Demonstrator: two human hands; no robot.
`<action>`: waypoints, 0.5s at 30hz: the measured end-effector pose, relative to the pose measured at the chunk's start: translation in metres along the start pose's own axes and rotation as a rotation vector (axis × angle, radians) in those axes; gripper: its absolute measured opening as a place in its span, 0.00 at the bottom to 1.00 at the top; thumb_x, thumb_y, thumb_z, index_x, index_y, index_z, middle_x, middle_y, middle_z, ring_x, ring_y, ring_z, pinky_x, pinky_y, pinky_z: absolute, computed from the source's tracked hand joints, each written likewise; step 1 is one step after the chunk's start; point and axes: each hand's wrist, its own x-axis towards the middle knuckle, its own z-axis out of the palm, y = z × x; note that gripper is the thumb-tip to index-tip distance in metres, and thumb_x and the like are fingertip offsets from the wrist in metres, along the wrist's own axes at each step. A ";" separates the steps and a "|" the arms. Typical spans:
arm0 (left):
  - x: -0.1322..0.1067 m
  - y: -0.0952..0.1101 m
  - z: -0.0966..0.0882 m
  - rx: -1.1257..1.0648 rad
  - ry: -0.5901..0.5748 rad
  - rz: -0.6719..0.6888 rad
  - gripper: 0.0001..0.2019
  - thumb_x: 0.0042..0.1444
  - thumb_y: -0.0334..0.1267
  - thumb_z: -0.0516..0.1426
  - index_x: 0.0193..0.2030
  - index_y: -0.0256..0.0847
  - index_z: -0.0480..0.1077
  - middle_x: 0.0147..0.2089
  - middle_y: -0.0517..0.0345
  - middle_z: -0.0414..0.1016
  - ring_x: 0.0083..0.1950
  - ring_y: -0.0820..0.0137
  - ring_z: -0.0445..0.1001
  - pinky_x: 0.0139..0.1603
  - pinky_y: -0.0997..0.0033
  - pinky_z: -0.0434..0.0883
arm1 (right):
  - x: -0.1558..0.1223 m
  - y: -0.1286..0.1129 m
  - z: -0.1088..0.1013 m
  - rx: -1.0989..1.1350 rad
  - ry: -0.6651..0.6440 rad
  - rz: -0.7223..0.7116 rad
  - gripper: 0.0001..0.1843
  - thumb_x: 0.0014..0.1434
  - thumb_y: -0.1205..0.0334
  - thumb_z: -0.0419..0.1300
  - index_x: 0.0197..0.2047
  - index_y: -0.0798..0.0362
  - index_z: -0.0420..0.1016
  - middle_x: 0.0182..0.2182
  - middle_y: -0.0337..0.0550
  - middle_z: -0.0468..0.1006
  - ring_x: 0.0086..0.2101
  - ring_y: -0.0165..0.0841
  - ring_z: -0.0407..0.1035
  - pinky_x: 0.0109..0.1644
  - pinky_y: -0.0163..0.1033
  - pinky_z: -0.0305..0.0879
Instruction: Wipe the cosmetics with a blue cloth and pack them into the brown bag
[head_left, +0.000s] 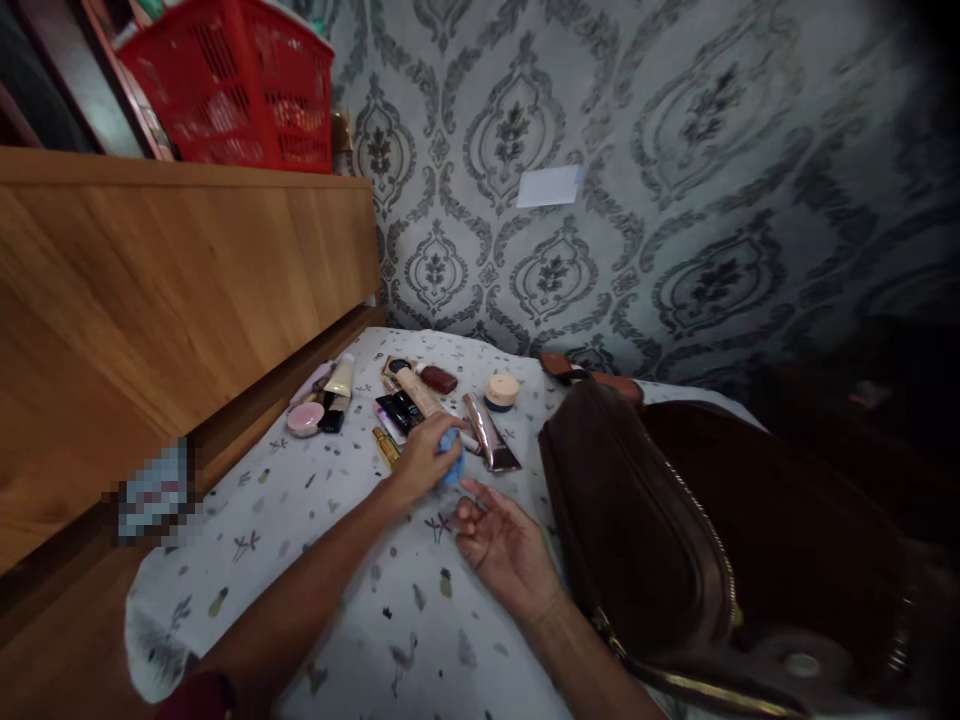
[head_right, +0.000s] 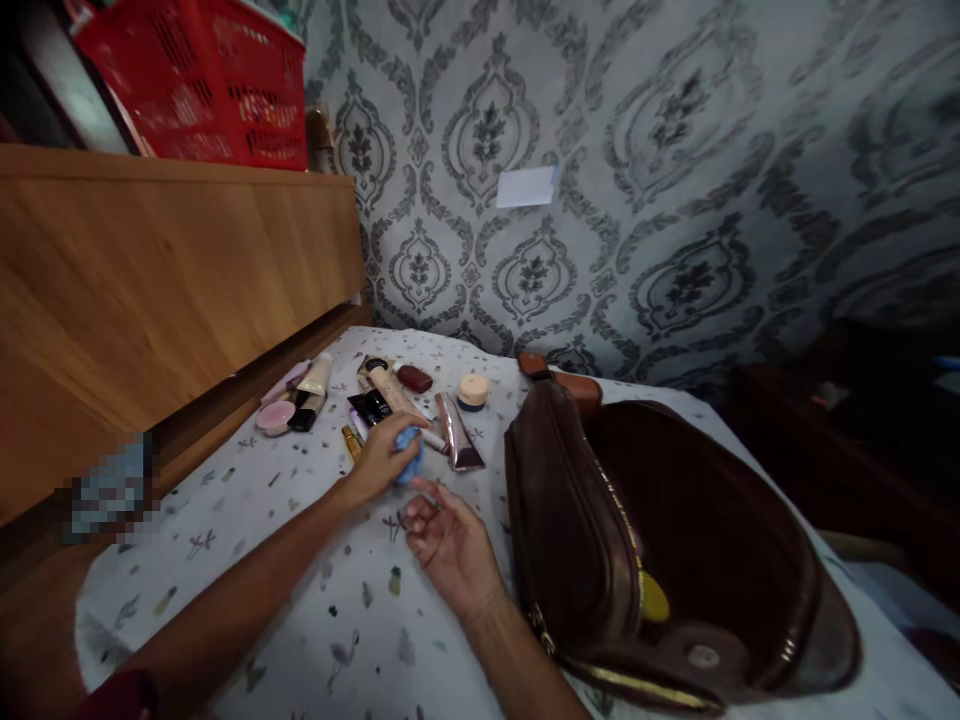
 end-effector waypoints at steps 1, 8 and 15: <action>0.005 -0.004 -0.004 0.010 0.025 -0.018 0.11 0.57 0.32 0.54 0.43 0.42 0.74 0.43 0.54 0.78 0.46 0.65 0.75 0.51 0.67 0.70 | 0.001 -0.001 0.000 0.030 0.012 0.001 0.14 0.49 0.61 0.70 0.39 0.58 0.80 0.24 0.41 0.76 0.25 0.26 0.67 0.26 0.29 0.59; 0.084 -0.066 -0.053 0.226 0.179 -0.272 0.15 0.54 0.35 0.51 0.47 0.37 0.73 0.41 0.52 0.77 0.42 0.62 0.74 0.46 0.65 0.70 | 0.005 -0.003 -0.004 0.181 0.068 0.024 0.10 0.55 0.63 0.64 0.39 0.59 0.78 0.23 0.41 0.75 0.23 0.27 0.65 0.22 0.28 0.54; 0.146 -0.104 -0.070 0.394 0.043 -0.376 0.12 0.45 0.43 0.59 0.32 0.37 0.73 0.34 0.44 0.76 0.41 0.50 0.74 0.46 0.52 0.70 | 0.005 -0.005 -0.004 0.189 0.040 0.072 0.11 0.60 0.61 0.57 0.40 0.59 0.76 0.23 0.43 0.76 0.22 0.27 0.66 0.24 0.29 0.56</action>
